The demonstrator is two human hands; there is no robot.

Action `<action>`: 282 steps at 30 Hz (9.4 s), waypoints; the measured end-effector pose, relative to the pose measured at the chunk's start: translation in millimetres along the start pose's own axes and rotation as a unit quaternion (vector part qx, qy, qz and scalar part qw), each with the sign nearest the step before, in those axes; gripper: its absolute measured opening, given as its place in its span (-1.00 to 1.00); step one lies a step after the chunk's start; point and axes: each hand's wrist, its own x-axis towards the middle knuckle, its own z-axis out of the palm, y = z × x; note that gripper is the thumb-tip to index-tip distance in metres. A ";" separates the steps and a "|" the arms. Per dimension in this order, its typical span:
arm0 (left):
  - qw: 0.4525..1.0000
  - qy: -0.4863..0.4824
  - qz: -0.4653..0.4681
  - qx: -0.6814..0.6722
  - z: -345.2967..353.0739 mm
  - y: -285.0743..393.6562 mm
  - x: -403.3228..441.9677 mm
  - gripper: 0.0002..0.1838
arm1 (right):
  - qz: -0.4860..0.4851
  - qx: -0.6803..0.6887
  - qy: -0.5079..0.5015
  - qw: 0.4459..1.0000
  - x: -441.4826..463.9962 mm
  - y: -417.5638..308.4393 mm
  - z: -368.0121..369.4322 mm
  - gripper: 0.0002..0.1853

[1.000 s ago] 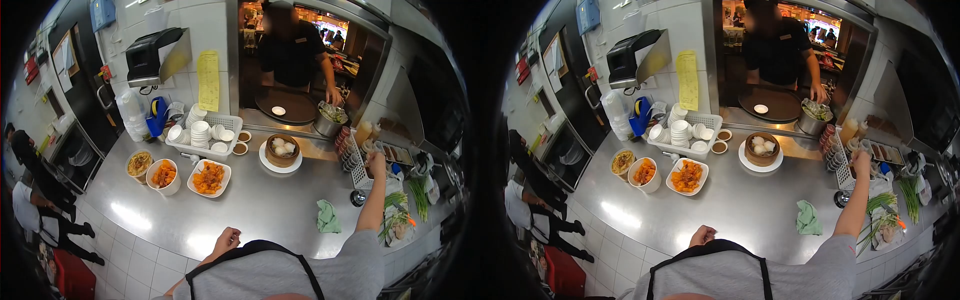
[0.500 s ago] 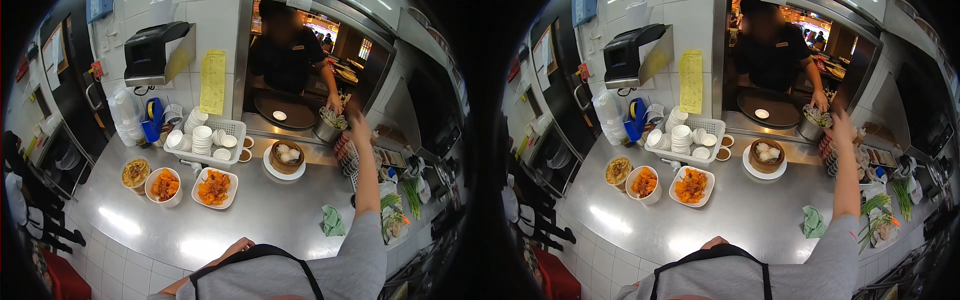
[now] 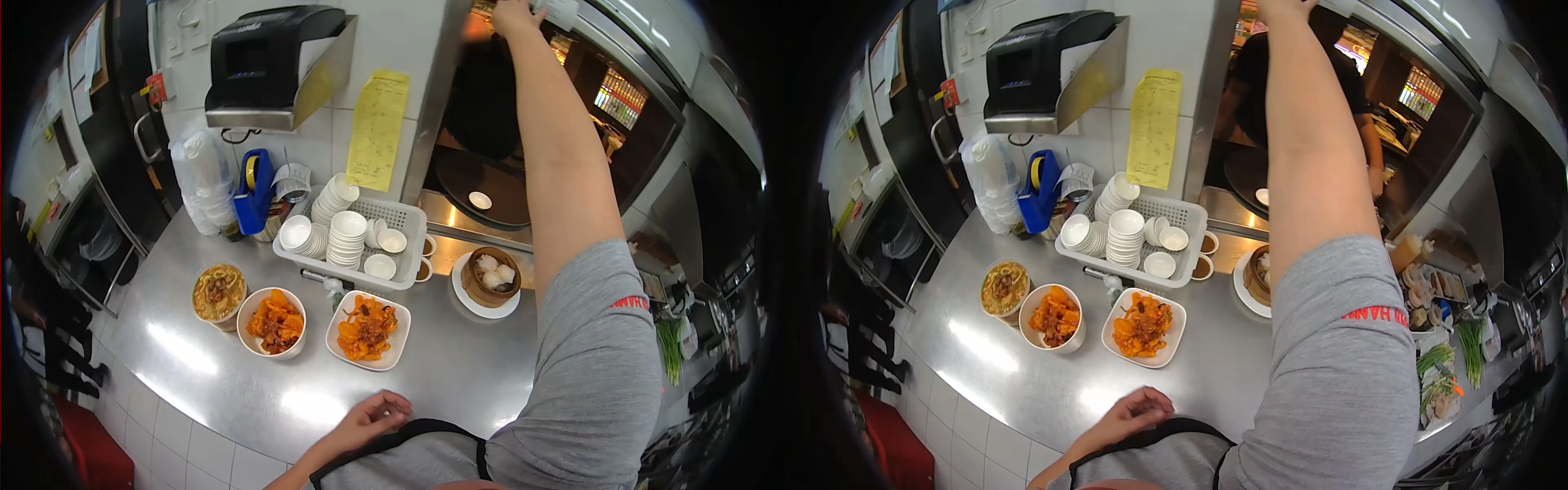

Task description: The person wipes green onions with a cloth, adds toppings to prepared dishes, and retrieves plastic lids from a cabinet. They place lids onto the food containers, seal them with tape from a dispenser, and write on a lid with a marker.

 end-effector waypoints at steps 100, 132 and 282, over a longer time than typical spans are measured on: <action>0.915 0.141 0.362 -0.111 -124.9 -31.2 -230.8 -0.14 | 0.018 0.421 -0.246 0.873 -641.5 -31.6 -28.4 -0.87; 0.449 0.849 -0.015 0.279 -63.7 -201.4 -561.0 -0.60 | -0.196 0.283 -0.403 0.848 -841.2 -195.7 -20.2 -0.71; 0.732 0.345 -0.073 0.583 -228.7 -204.5 -172.4 -0.56 | -0.185 0.558 -0.511 0.627 -796.4 -213.4 -214.0 -0.92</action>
